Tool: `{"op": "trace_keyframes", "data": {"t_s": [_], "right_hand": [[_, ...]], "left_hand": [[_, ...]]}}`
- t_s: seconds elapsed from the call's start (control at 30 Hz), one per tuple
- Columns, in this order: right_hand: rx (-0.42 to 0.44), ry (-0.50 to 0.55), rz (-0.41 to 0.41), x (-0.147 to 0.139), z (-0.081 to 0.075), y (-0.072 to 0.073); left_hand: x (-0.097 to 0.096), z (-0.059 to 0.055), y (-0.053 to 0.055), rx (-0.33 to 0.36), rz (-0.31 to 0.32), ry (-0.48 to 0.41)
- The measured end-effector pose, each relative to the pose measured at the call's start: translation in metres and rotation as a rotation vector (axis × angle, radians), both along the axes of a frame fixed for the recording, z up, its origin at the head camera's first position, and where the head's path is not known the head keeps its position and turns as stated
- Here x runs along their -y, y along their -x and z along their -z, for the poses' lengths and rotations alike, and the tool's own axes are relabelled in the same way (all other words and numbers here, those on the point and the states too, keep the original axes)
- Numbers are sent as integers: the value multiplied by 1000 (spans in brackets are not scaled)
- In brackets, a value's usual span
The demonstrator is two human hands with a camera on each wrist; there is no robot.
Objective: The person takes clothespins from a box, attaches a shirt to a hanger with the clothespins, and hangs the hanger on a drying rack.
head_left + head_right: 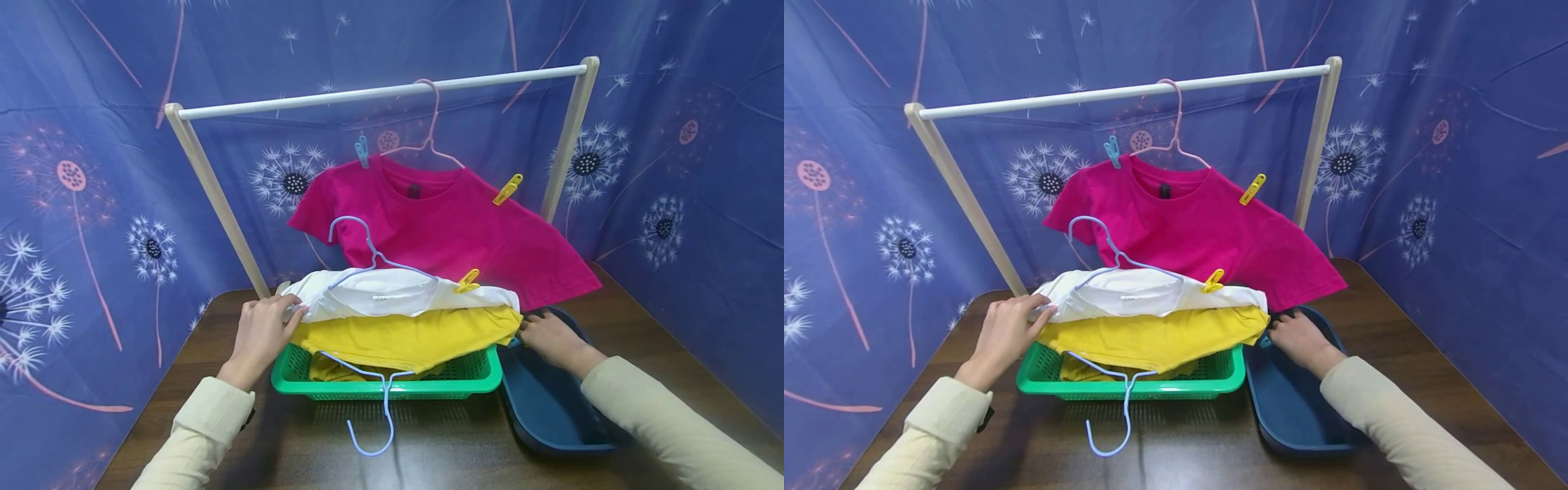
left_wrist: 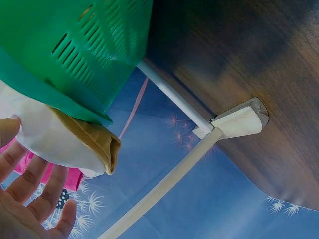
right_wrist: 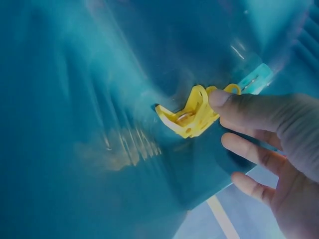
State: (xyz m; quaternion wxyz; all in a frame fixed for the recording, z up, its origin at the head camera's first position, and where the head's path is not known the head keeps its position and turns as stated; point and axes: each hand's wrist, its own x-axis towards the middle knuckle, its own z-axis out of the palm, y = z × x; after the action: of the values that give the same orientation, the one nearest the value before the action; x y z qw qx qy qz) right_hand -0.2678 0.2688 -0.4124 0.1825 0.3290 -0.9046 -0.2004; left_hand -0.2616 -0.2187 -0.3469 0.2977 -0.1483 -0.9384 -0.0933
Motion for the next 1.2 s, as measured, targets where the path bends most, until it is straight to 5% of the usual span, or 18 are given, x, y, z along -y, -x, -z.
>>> {"op": "trace_keyframes", "data": {"t_s": [0.4,0.8,1.2], "right_hand": [[-12,-79,-13,1,2,0],[231,52,-20,1,-4,-5],[312,62,9,5,-7,-11]], "left_hand": [[0,0,0,-6,5,-4],[1,-1,-1,5,2,-16],[3,-1,-1,-15,6,-20]]}}
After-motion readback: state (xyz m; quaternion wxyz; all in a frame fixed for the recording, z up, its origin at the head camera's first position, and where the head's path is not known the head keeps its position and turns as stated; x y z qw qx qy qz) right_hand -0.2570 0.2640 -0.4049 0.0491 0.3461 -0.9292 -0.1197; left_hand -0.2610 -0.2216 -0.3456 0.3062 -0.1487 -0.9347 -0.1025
